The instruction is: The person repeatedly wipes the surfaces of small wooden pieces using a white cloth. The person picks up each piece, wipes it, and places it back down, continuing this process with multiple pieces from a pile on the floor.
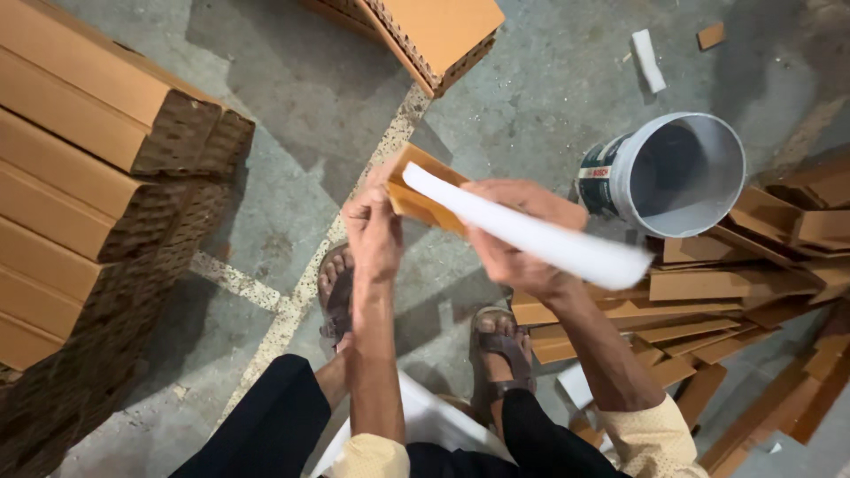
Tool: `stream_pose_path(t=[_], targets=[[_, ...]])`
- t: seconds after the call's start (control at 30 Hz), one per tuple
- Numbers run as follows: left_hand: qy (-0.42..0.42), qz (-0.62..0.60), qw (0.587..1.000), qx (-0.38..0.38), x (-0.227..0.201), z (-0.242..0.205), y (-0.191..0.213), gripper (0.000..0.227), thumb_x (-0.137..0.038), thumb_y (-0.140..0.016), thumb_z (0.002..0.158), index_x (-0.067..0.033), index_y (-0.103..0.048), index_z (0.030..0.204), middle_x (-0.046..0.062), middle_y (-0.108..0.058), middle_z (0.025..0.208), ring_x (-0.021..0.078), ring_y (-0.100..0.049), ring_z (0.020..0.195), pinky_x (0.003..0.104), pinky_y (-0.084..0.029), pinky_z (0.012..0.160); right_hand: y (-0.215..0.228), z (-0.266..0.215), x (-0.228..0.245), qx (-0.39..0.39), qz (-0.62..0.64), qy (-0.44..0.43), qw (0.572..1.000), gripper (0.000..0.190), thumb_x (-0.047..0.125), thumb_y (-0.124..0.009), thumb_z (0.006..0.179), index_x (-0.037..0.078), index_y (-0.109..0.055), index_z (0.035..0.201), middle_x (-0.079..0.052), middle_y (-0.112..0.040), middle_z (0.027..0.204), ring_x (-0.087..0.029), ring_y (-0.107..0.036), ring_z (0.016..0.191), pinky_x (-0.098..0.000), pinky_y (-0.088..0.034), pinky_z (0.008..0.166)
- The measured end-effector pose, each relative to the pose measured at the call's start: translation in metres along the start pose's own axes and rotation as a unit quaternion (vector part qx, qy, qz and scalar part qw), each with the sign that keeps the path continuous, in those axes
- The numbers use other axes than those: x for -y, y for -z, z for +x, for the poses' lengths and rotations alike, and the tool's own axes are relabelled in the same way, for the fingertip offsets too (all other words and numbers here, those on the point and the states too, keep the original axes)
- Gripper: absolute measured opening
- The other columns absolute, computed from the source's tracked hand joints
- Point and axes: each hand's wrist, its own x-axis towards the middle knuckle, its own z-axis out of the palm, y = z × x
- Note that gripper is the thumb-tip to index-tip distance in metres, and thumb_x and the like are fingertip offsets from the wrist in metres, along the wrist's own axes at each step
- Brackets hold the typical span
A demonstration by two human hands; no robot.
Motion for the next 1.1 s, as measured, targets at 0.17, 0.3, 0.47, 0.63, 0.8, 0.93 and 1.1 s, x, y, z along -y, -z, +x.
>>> stream_pose_path(t=[0.17,0.3,0.47,0.63,0.8,0.93,1.1], targets=[[-0.023,-0.016,0.999,0.028,-0.001,-0.011,-0.025,0.047,-0.036,-0.068,0.108,0.0035,-0.068,0.133,0.014,-0.060,0.143,0.0233,-0.057,0.131,0.040,-0.046,0.117,0.002,0.011,0.004,0.020,-0.148,0.058,0.987,0.022,0.000,-0.082,0.082,0.001,-0.069,0.100,-0.013,-0.076,0.098,-0.026,-0.077,0.086,-0.0319,-0.062,0.075],[-0.021,0.044,0.997,0.059,-0.009,-0.013,-0.046,0.064,-0.044,-0.071,0.102,0.0051,-0.062,0.143,0.015,-0.059,0.146,0.0224,-0.054,0.136,0.038,-0.043,0.121,0.019,-0.007,0.002,0.046,-0.169,0.007,0.984,0.022,0.001,-0.080,0.079,0.001,-0.071,0.098,-0.012,-0.075,0.094,-0.025,-0.075,0.080,-0.0309,-0.059,0.068],[0.031,0.068,0.992,0.101,-0.013,-0.016,-0.063,0.067,-0.035,-0.074,0.099,0.0059,-0.054,0.148,0.014,-0.054,0.149,0.0242,-0.052,0.140,0.038,-0.042,0.121,0.039,-0.034,-0.008,0.033,-0.221,-0.069,0.972,0.016,0.002,-0.080,0.081,0.002,-0.073,0.096,-0.012,-0.073,0.086,-0.024,-0.073,0.072,-0.0320,-0.056,0.062],[0.047,0.055,0.991,0.112,-0.016,-0.015,-0.071,0.060,-0.020,-0.072,0.100,0.0073,-0.051,0.150,0.013,-0.052,0.148,0.0241,-0.052,0.139,0.036,-0.041,0.121,0.049,-0.037,-0.005,0.048,-0.222,-0.141,0.964,0.015,0.006,-0.082,0.083,0.003,-0.075,0.096,-0.011,-0.074,0.084,-0.020,-0.074,0.070,-0.0307,-0.057,0.061],[0.013,0.063,0.995,0.081,-0.021,-0.018,-0.086,0.051,-0.010,-0.070,0.101,0.0082,-0.055,0.146,0.013,-0.056,0.144,0.0231,-0.057,0.135,0.034,-0.045,0.120,0.066,-0.018,0.019,0.062,-0.195,-0.275,0.939,0.018,0.005,-0.078,0.085,-0.003,-0.074,0.101,-0.013,-0.074,0.079,-0.021,-0.071,0.067,-0.0326,-0.056,0.061],[0.001,0.078,0.995,0.069,-0.042,-0.013,-0.107,0.049,-0.004,-0.072,0.099,0.0086,-0.057,0.144,0.013,-0.057,0.140,0.0223,-0.060,0.130,0.034,-0.049,0.117,0.067,0.001,0.040,-0.041,-0.108,-0.076,0.990,0.022,0.001,-0.077,0.090,-0.004,-0.071,0.111,-0.015,-0.075,0.102,-0.020,-0.075,0.084,-0.0284,-0.061,0.075],[-0.053,0.114,0.989,0.072,-0.067,-0.016,-0.125,0.047,-0.003,-0.073,0.099,0.0083,-0.057,0.142,0.014,-0.057,0.140,0.0231,-0.059,0.134,0.037,-0.049,0.122,0.058,0.005,0.037,-0.049,-0.160,0.008,0.986,0.024,0.004,-0.081,0.083,-0.003,-0.071,0.104,-0.015,-0.075,0.101,-0.023,-0.077,0.085,-0.0304,-0.062,0.076]])
